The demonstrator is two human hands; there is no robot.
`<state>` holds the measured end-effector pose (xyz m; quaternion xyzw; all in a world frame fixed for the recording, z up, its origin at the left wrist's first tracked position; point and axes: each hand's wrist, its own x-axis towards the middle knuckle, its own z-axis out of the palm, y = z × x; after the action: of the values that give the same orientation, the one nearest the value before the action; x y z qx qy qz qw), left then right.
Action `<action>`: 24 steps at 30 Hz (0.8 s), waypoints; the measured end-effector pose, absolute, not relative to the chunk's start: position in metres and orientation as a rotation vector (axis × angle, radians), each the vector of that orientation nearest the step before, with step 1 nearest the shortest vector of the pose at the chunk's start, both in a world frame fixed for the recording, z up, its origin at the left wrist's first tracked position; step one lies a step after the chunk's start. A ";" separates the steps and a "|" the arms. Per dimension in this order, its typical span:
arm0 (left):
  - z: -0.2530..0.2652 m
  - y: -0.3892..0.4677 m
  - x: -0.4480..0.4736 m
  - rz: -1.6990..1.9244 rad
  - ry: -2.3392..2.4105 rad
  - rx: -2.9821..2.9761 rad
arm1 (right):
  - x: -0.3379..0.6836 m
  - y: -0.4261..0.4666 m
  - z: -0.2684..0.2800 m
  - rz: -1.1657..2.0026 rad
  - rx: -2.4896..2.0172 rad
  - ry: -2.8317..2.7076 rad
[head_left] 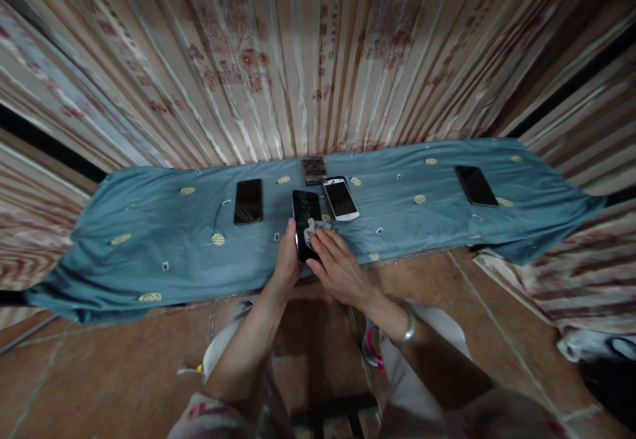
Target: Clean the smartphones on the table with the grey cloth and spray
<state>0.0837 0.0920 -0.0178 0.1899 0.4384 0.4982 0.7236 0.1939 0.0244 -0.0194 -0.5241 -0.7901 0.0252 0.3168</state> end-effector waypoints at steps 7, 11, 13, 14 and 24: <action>-0.028 0.102 0.100 1.074 0.921 0.489 | 0.206 0.015 -0.021 0.046 -1.373 -2.069; -0.032 0.108 0.111 1.087 0.928 0.602 | 0.222 0.013 -0.013 0.175 -1.330 -1.986; -0.034 0.112 0.116 1.097 0.926 0.604 | 0.233 0.013 -0.006 0.314 -1.338 -1.903; -0.034 0.114 0.118 1.106 0.919 0.597 | 0.239 0.014 -0.003 0.394 -1.363 -1.850; -0.030 0.122 0.135 1.212 0.926 0.476 | 0.277 0.042 -0.031 1.085 -1.417 -0.997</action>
<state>0.1351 0.1222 -0.0301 0.2137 0.4152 0.5437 0.6974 0.2774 0.0424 -0.0310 -0.5913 -0.4163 0.4527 0.5216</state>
